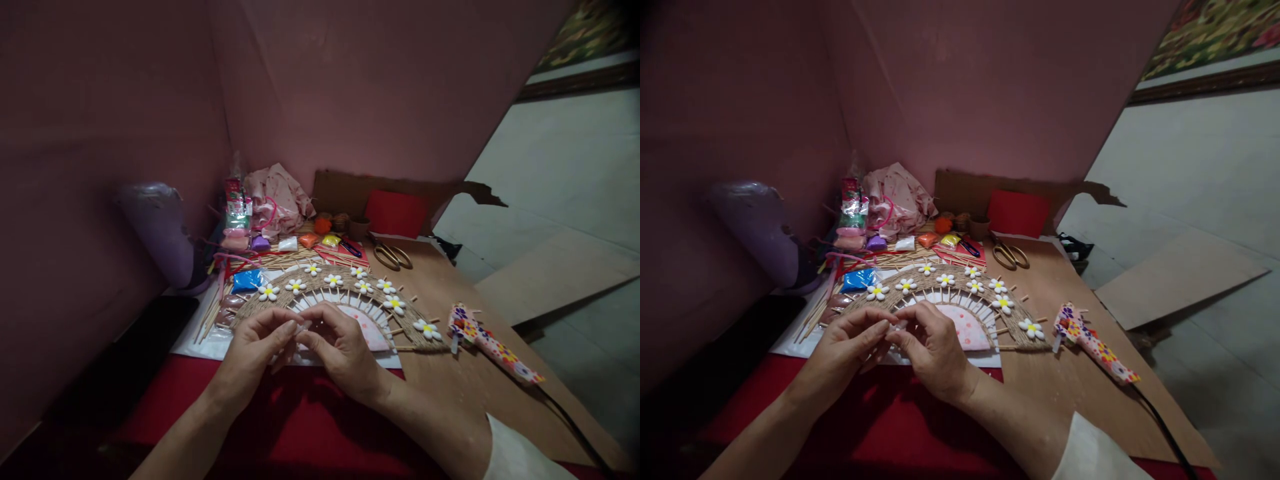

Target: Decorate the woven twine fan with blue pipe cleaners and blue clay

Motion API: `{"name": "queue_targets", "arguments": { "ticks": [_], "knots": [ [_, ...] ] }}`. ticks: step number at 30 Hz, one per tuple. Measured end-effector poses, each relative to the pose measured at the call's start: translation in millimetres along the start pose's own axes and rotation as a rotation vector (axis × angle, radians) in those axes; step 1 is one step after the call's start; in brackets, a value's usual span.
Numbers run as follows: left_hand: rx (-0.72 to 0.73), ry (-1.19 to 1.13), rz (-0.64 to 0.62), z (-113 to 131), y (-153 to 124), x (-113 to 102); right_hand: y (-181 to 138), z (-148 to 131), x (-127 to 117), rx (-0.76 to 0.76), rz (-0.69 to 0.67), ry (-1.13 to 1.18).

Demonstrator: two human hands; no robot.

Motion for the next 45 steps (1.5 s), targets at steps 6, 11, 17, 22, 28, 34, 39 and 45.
{"name": "queue_targets", "arguments": {
  "ticks": [6,11,17,22,28,34,39,45],
  "knots": [
    [0.081,0.084,0.074,5.6,0.6,1.1,1.1,-3.2,-3.3,0.009,0.03,-0.029],
    [0.069,0.099,0.099,7.0,0.9,-0.6,1.2,0.5,1.9,0.122,-0.07,0.281],
    [0.05,0.001,0.183,5.9,2.0,-8.6,2.6,17.5,9.5,0.34,-0.098,0.727],
    [0.036,0.002,0.15,4.5,1.9,-7.7,2.7,23.1,14.7,0.407,-0.127,0.804],
    [0.035,0.051,0.103,4.5,1.9,-4.5,3.6,19.5,15.1,0.346,-0.135,0.71],
    [-0.034,0.124,0.03,1.0,-0.8,2.4,4.6,12.3,5.3,0.226,-0.046,0.447],
    [-0.032,0.117,0.027,0.6,0.0,1.5,3.0,7.0,0.0,0.1,-0.012,0.244],
    [0.066,0.085,0.041,5.3,-1.0,2.6,3.7,18.1,9.3,0.268,-0.075,0.443]
  ]
}}
Point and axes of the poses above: each hand's wrist, its own y-axis towards the middle knuckle, its own x-axis out of the palm, z = x × y, the point moved 6 cm from there along y, towards the middle knuckle, and after that the axes turned 15 degrees about -y, right-handed, at the moved point
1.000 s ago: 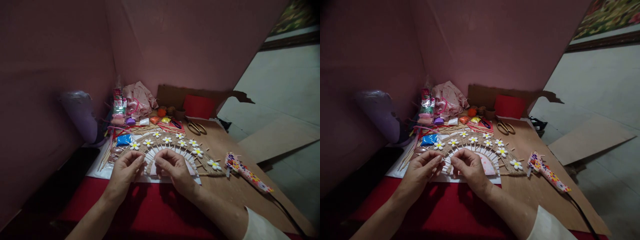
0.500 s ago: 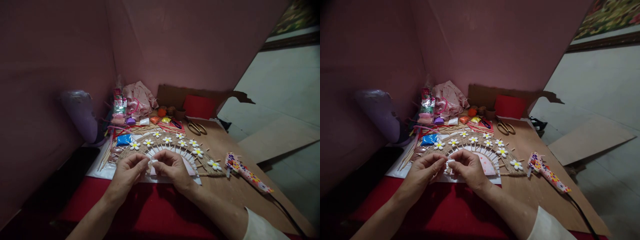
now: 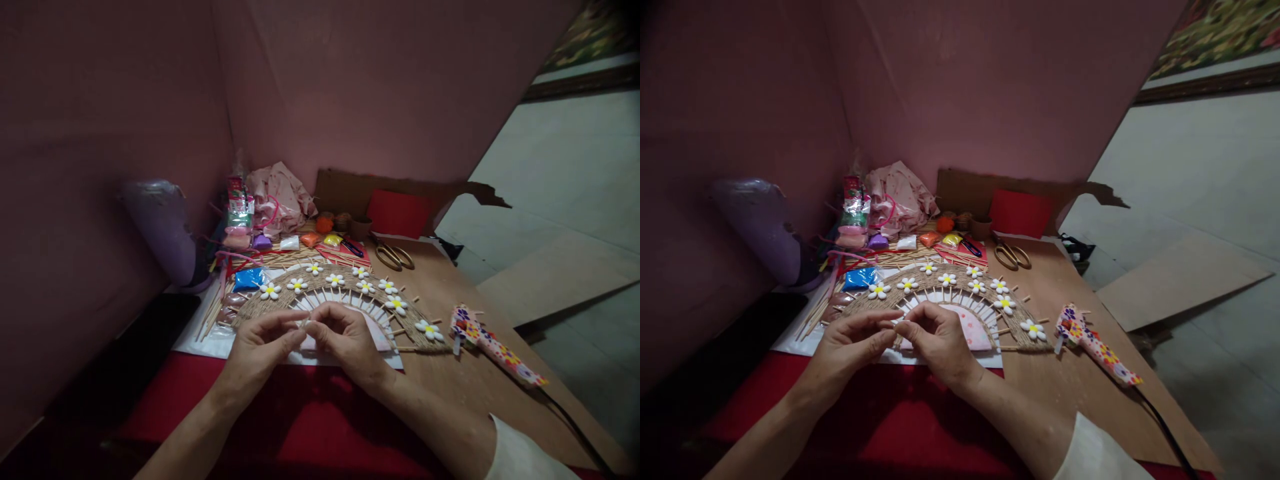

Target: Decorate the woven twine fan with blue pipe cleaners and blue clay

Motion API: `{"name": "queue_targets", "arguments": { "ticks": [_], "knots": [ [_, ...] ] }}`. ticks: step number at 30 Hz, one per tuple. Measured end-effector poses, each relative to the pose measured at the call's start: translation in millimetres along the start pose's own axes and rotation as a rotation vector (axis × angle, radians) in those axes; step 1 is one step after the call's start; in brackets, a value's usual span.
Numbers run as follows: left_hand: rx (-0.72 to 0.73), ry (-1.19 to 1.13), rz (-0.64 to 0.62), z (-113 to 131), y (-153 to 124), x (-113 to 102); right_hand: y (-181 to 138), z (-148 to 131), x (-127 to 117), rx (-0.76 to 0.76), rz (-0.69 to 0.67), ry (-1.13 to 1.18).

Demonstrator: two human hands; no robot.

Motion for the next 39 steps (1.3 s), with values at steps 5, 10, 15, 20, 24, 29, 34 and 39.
{"name": "queue_targets", "arguments": {
  "ticks": [5,10,15,20,24,29,34,39],
  "knots": [
    [0.058,0.019,0.072,3.9,0.0,-5.4,0.7,4.5,3.6,0.064,-0.06,0.064],
    [-0.023,-0.044,0.114,-0.1,4.4,-11.6,-0.4,5.8,2.4,0.088,-0.051,0.171],
    [-0.078,-0.051,0.093,-5.6,4.3,-11.3,-2.9,-1.9,-0.3,-0.036,0.016,0.08],
    [-0.158,-0.103,-0.018,-9.0,1.9,-3.7,-6.5,-13.8,-5.0,-0.214,0.109,-0.164],
    [-0.184,-0.18,-0.002,-9.8,3.1,-4.2,-3.0,-2.7,-5.1,-0.036,0.061,0.066],
    [-0.199,-0.19,0.022,-13.3,4.5,-9.2,0.2,0.7,-0.4,0.03,-0.002,0.268],
    [-0.15,-0.228,0.098,-9.1,3.8,-11.8,1.3,2.6,1.5,0.072,-0.043,0.318],
    [-0.134,-0.208,0.053,-7.7,5.4,-7.0,1.5,5.3,2.5,0.105,-0.047,0.274]
  ]
}}
Point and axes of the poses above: each hand's wrist, its own y-axis towards the middle knuckle, its own x-axis out of the palm, z = x × y, the point moved 6 cm from there along y, towards the middle knuckle, and after that the axes turned 15 degrees about -y, right-handed, at the moved point
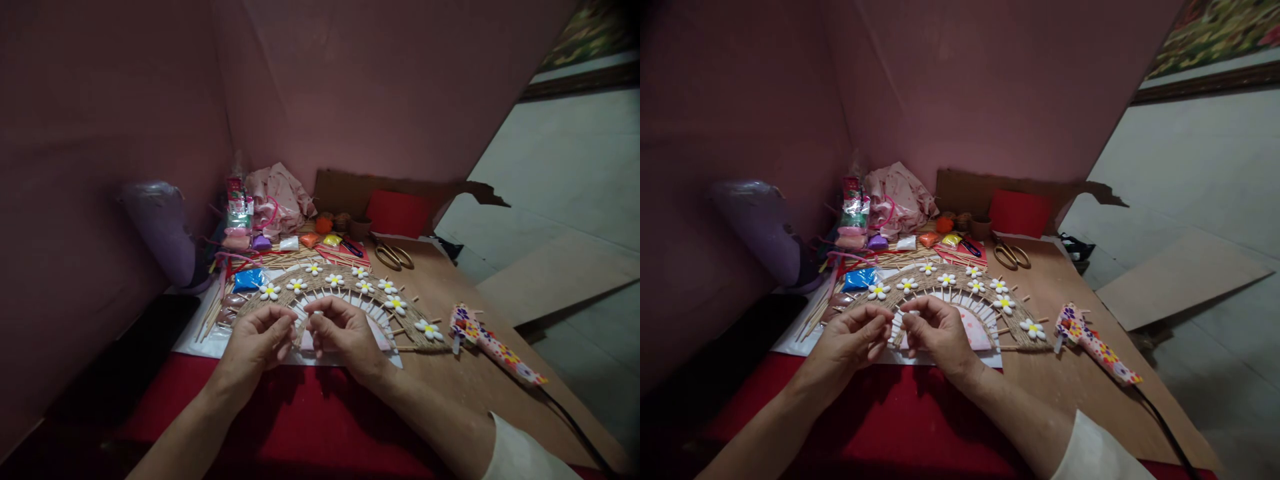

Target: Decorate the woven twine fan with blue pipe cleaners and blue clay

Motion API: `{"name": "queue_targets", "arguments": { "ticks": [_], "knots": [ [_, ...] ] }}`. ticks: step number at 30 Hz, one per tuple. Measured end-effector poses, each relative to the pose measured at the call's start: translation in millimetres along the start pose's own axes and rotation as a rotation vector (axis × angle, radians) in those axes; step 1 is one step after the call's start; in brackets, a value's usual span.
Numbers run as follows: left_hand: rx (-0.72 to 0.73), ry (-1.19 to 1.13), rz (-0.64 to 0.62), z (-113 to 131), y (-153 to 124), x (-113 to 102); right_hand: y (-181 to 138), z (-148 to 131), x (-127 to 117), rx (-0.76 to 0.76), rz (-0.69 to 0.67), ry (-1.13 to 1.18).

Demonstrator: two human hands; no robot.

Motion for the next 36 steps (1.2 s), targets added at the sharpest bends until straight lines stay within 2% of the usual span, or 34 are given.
{"name": "queue_targets", "arguments": {
  "ticks": [4,9,16,21,26,31,36],
  "knots": [
    [0.006,0.008,-0.076,-0.2,-0.6,4.6,0.2,0.2,0.7,0.003,-0.013,0.03],
    [0.01,0.081,-0.002,0.7,-1.5,-2.5,-1.0,0.3,-1.2,0.002,-0.018,-0.082],
    [0.047,0.057,0.011,4.5,-2.1,-1.2,0.9,-0.2,-0.9,0.013,-0.001,0.013],
    [0.073,0.041,0.071,5.0,-1.7,-5.9,-0.4,0.4,-3.2,0.02,0.024,-0.015],
    [0.072,0.046,0.043,5.5,-1.3,-4.1,-0.6,0.2,-3.7,0.011,0.04,0.014],
    [0.089,0.059,0.073,6.9,-3.0,-2.4,0.0,0.5,-3.7,0.015,0.027,0.031],
    [0.065,0.052,0.018,5.6,-3.0,-1.1,-1.0,1.3,-4.9,0.015,0.042,-0.008]
  ]
}}
Point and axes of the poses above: each hand's wrist, its own y-axis towards the middle knuckle, its own x-axis out of the palm, z = x × y, the point moved 6 cm from there along y, towards the middle knuckle, and after that the axes turned 15 degrees about -y, right-handed, at the moved point
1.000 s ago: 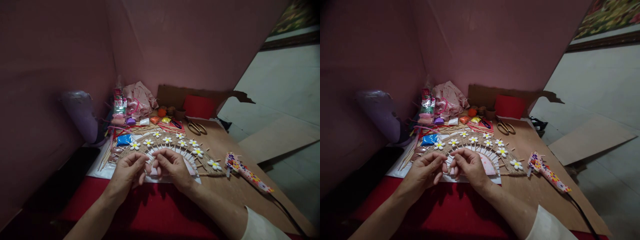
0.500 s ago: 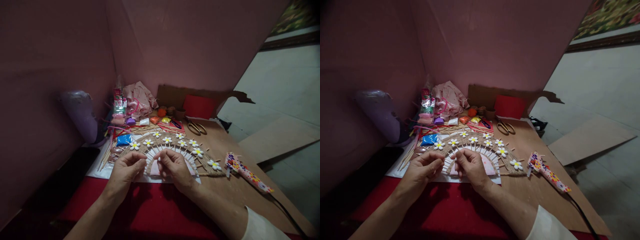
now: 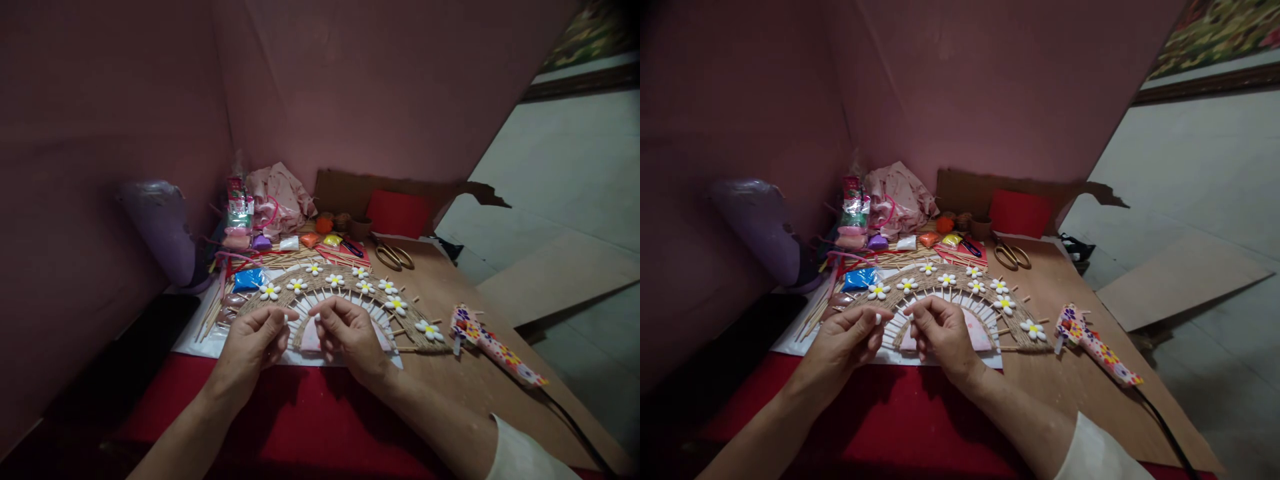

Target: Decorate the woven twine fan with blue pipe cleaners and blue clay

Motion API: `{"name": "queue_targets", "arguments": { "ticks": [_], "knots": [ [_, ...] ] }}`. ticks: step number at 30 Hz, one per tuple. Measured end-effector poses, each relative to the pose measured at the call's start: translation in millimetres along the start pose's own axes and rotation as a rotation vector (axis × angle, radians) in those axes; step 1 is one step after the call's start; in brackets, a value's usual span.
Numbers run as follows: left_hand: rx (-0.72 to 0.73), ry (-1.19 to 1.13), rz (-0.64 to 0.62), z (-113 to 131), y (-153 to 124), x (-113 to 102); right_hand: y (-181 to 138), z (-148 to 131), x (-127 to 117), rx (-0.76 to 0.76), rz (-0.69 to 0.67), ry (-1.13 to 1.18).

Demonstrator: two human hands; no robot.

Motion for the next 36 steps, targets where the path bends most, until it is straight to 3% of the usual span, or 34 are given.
{"name": "queue_targets", "arguments": {
  "ticks": [17,23,29,36],
  "knots": [
    [0.003,0.014,-0.033,-0.3,-0.1,2.4,-0.3,-2.6,3.2,-0.035,-0.021,0.024],
    [0.016,0.052,-0.039,-1.0,-0.7,1.5,-1.4,-5.6,2.2,-0.047,-0.004,-0.064],
    [-0.041,0.147,-0.125,-6.5,-2.1,8.8,-1.7,-8.7,2.9,-0.063,-0.002,-0.074],
    [-0.055,0.221,-0.202,-9.6,-4.9,13.6,-8.1,-19.4,5.3,-0.277,0.051,-0.297]
  ]
}}
Point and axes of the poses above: each hand's wrist, its own y-axis towards the middle knuckle, its own x-axis out of the palm, z = x × y, the point moved 6 cm from there along y, towards the middle knuckle, and after that the axes turned 15 degrees about -y, right-handed, at the moved point
